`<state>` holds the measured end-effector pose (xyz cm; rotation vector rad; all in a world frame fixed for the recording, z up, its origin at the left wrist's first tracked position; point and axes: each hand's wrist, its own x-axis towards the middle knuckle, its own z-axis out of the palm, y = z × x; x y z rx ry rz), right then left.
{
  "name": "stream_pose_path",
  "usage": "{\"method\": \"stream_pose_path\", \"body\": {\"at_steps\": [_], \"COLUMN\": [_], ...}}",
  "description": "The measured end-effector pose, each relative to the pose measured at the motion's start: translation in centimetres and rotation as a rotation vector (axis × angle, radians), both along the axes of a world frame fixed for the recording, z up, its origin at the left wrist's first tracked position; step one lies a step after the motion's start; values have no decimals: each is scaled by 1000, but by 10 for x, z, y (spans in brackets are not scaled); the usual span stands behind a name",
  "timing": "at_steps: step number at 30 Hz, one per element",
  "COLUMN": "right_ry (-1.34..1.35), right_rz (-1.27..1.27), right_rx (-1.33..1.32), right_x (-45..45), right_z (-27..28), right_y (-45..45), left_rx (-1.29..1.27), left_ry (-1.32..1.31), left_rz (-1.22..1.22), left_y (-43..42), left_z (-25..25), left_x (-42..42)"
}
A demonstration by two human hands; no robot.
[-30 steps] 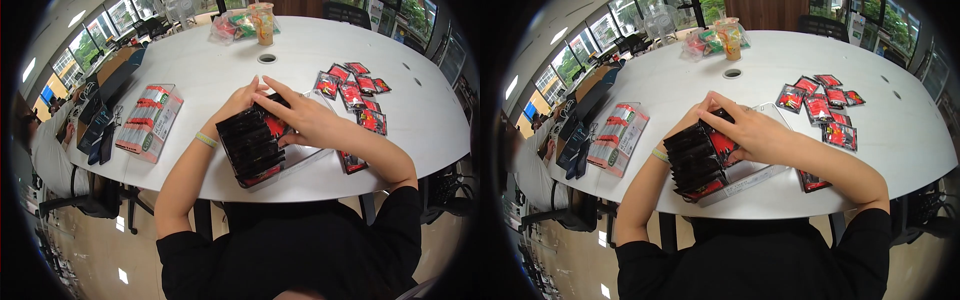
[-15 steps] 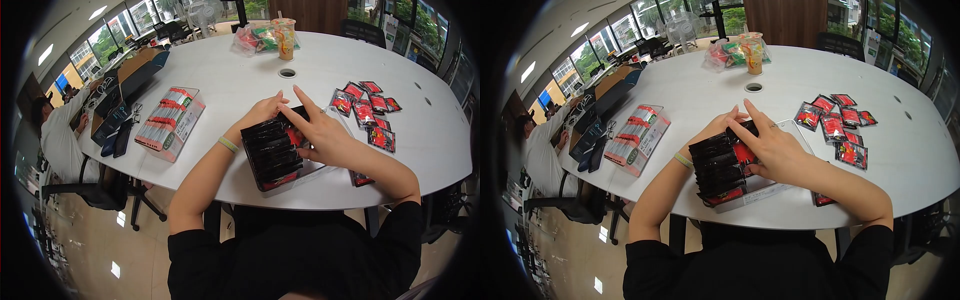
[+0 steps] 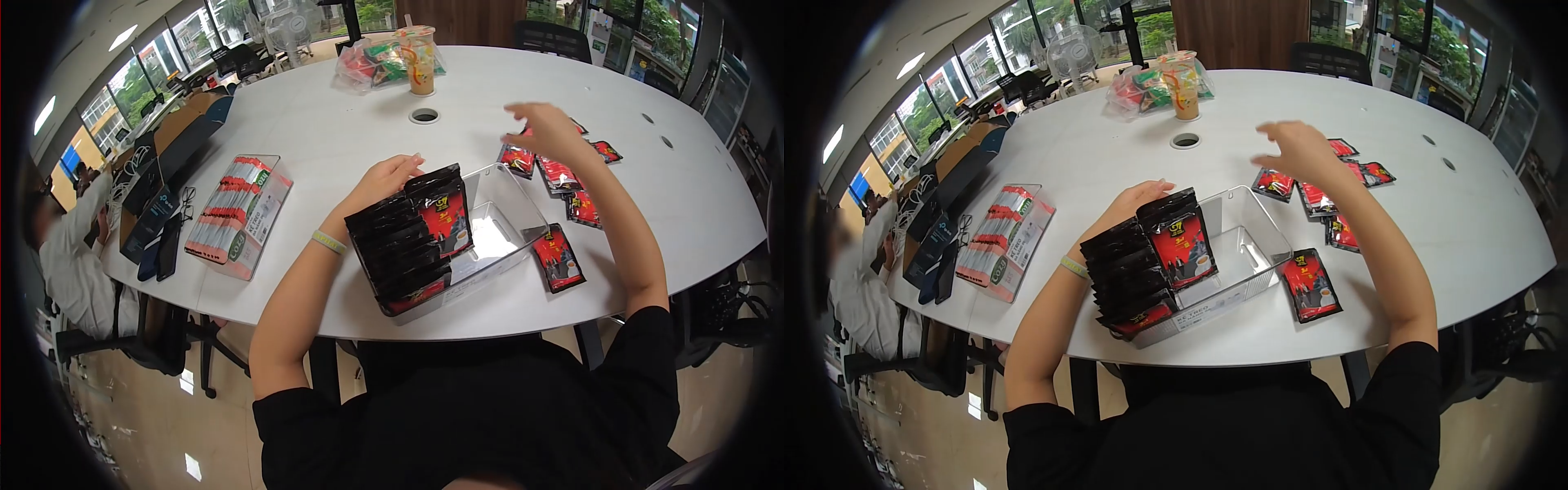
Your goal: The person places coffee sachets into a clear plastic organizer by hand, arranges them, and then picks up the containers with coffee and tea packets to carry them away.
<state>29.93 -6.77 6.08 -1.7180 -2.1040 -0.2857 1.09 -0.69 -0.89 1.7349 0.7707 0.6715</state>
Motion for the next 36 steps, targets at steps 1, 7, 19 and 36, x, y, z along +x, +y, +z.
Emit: {"method": "stream_pose_path", "body": {"at_steps": [1, 7, 19, 36], "right_ry": [-1, -200, -306, 996], "right_rz": [-5, 105, 61, 717], "right_rx": [3, -441, -317, -426], "right_x": [11, 3, -12, -11], "right_z": [-11, -24, -19, 60], "right_y": [6, 10, 0, -56], "left_rx": [3, 17, -6, 120], "left_ry": [-1, -53, 4, 84], "left_rz": [-5, 4, -32, -135], "left_y": [1, 0, 4, 8], "left_z": [-1, -3, -1, -4], "left_x": [0, 1, 0, -5]}}
